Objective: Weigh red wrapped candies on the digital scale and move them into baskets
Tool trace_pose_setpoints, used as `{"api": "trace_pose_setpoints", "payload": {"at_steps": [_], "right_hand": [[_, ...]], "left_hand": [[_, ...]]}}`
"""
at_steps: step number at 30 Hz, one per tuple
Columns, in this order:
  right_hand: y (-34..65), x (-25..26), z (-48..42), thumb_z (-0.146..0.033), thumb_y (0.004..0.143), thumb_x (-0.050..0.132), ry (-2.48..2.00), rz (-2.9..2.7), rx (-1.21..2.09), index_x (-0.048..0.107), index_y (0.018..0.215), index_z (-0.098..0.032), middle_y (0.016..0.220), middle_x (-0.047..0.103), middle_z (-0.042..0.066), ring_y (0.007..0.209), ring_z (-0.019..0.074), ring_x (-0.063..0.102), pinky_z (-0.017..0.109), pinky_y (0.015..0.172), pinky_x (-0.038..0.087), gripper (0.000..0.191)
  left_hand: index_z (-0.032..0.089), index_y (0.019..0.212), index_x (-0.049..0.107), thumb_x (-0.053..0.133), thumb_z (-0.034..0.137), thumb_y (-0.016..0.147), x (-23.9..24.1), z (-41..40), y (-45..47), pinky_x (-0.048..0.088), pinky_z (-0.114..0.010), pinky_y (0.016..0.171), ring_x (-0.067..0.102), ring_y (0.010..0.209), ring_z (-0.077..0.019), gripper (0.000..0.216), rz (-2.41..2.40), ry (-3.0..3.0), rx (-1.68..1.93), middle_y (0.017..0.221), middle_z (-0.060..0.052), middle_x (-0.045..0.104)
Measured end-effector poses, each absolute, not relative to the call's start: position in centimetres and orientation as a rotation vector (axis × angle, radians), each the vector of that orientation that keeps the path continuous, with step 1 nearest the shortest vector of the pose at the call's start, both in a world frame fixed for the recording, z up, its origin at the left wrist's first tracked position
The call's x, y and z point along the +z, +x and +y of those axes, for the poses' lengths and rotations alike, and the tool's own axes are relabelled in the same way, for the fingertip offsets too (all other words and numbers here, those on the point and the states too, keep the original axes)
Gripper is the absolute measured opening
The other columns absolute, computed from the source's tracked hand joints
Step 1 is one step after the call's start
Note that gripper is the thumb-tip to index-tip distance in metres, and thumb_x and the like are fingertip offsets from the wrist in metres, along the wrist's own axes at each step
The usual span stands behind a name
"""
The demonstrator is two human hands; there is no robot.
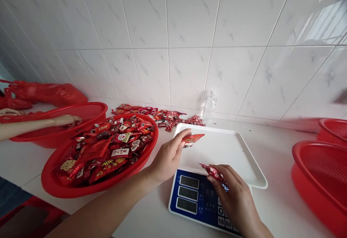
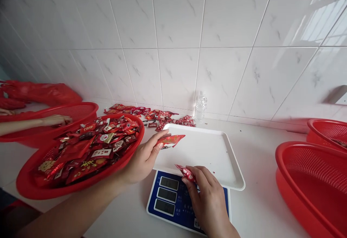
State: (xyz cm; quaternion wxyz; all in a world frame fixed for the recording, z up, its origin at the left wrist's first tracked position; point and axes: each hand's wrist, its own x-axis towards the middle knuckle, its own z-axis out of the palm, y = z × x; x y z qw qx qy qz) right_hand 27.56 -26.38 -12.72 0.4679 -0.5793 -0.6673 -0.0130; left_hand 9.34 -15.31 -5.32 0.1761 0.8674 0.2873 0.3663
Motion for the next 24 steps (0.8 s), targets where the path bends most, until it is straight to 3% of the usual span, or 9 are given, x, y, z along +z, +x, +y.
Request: {"api": "trace_pose_setpoints", "payload": {"at_steps": [4, 7, 9, 11, 14, 17, 20, 24], "right_hand": [[27.7, -12.7, -26.3, -0.028, 0.092, 0.052, -1.388, -1.561, -0.041, 0.058, 0.109, -0.024, 0.091, 0.065, 0.003, 0.076, 0.0136, 0.064, 0.023, 0.062, 0.051, 0.018], [27.9, -12.8, -26.2, -0.027, 0.092, 0.053, -1.381, -1.534, -0.102, 0.056, 0.117, -0.024, 0.098, 0.065, 0.004, 0.082, 0.0138, 0.065, 0.022, 0.065, 0.053, 0.026], [28.0, -12.9, -26.2, -0.025, 0.092, 0.053, -1.381, -1.546, -0.136, 0.055, 0.12, -0.024, 0.102, 0.064, 0.005, 0.085, 0.0142, 0.065, 0.022, 0.067, 0.054, 0.028], [27.8, -13.0, -26.2, -0.023, 0.091, 0.054, -1.342, -1.6, -0.17, 0.056, 0.12, -0.023, 0.101, 0.064, 0.006, 0.086, 0.0145, 0.065, 0.022, 0.069, 0.054, 0.029], [27.3, -13.0, -26.2, -0.024, 0.091, 0.054, -1.23, -1.675, -0.14, 0.06, 0.111, -0.021, 0.092, 0.065, 0.005, 0.078, 0.0137, 0.066, 0.021, 0.066, 0.053, 0.02], [26.8, -12.9, -26.3, -0.027, 0.09, 0.058, -1.214, -1.627, -0.023, 0.062, 0.098, -0.021, 0.08, 0.064, 0.002, 0.066, 0.0119, 0.063, 0.02, 0.057, 0.05, 0.011], [26.9, -12.6, -26.5, -0.024, 0.089, 0.059, -1.217, -1.575, -0.024, 0.062, 0.09, -0.02, 0.069, 0.06, -0.001, 0.056, 0.0098, 0.058, 0.019, 0.051, 0.046, 0.005], [27.3, -12.4, -26.8, -0.016, 0.09, 0.054, -1.208, -1.548, -0.109, 0.061, 0.096, -0.019, 0.071, 0.063, 0.001, 0.06, 0.0099, 0.06, 0.019, 0.056, 0.046, 0.009]], "left_hand": [[0.023, 0.139, 0.035, 0.036, 0.02, 0.097, -6.2, -15.3, 10.4, 0.047, -0.033, 0.099, 0.059, 0.114, -0.0168, 0.041, 0.68, 2.343, 0.991, 0.126, -0.007, 0.061], [0.027, 0.13, 0.047, 0.052, 0.028, 0.092, -6.2, -15.9, 10.7, 0.029, -0.046, 0.113, 0.046, 0.128, -0.0221, 0.038, 0.545, 2.445, 0.802, 0.129, -0.004, 0.059], [0.027, 0.127, 0.051, 0.063, 0.037, 0.084, -6.1, -16.4, 10.7, 0.026, -0.049, 0.114, 0.043, 0.13, -0.025, 0.046, 0.52, 2.491, 0.724, 0.131, -0.005, 0.057], [0.024, 0.128, 0.051, 0.068, 0.042, 0.08, -5.9, -17.0, 10.6, 0.036, -0.043, 0.108, 0.049, 0.123, -0.0241, 0.054, 0.48, 2.468, 0.699, 0.127, -0.008, 0.059], [0.023, 0.118, 0.059, 0.063, 0.035, 0.085, -5.5, -17.8, 10.5, 0.047, -0.031, 0.095, 0.058, 0.106, -0.0188, 0.036, 0.403, 2.437, 0.638, 0.111, -0.007, 0.063], [0.02, 0.103, 0.065, 0.056, 0.024, 0.09, -4.6, -18.3, 10.7, 0.047, -0.027, 0.087, 0.06, 0.094, -0.0157, 0.017, 0.399, 2.429, 0.563, 0.098, -0.005, 0.063], [0.018, 0.093, 0.065, 0.058, 0.027, 0.088, -2.8, -17.8, 11.1, 0.048, -0.024, 0.075, 0.06, 0.082, -0.0139, 0.012, 0.481, 2.346, 0.491, 0.088, -0.003, 0.064], [0.018, 0.088, 0.062, 0.059, 0.029, 0.086, -1.1, -14.3, 12.6, 0.047, -0.024, 0.064, 0.059, 0.071, -0.0124, 0.012, 0.69, 2.158, 0.517, 0.08, -0.001, 0.065]]}}
